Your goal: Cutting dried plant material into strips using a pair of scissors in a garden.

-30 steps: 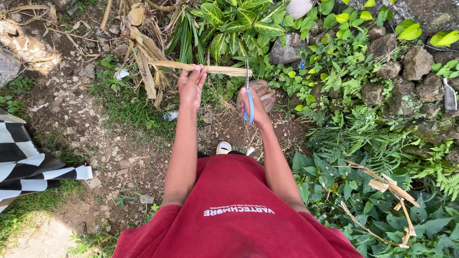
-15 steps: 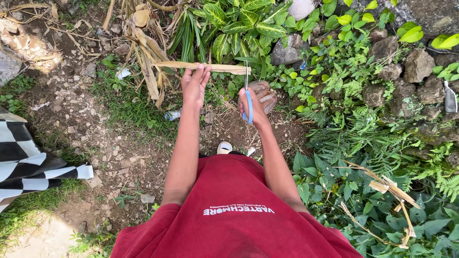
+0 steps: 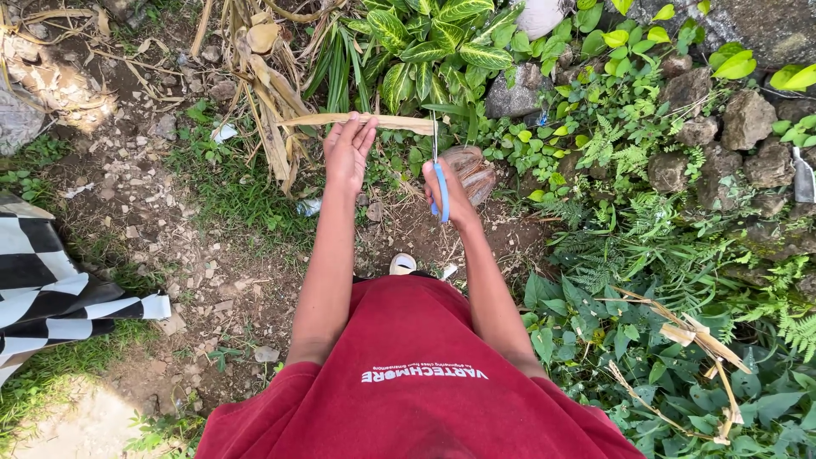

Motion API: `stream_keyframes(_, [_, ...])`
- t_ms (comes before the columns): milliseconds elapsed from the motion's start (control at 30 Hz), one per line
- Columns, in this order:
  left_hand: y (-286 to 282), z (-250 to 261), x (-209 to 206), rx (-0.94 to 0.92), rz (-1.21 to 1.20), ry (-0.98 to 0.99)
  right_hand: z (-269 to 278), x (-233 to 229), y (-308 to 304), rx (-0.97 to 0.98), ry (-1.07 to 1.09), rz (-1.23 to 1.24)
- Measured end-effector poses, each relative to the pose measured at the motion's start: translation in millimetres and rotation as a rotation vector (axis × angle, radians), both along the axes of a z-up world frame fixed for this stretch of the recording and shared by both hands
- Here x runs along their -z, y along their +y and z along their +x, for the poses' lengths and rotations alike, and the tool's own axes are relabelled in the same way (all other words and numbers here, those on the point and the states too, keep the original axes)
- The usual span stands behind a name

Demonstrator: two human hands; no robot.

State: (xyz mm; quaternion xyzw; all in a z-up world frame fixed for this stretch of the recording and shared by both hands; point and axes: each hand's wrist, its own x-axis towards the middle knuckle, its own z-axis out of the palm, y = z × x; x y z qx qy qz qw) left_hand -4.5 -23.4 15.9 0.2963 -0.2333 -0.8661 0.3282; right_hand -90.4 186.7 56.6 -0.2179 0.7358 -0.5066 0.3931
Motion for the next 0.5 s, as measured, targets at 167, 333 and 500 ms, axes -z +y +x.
stream_keyframes(167, [0.9,4.5,-1.3,0.039,0.056,-0.009,3.6,1.4,-9.2,0.041,-0.030,-0.082])
stream_keyframes(333, [-5.9,6.1,-2.5,0.033,0.067,-0.045,4.2,6.2,-12.0,0.136,-0.076,-0.126])
stream_keyframes(500, [-9.7,2.9,-4.3,0.028,0.096,-0.114,3.4,10.4,-14.9,-0.001,0.016,-0.034])
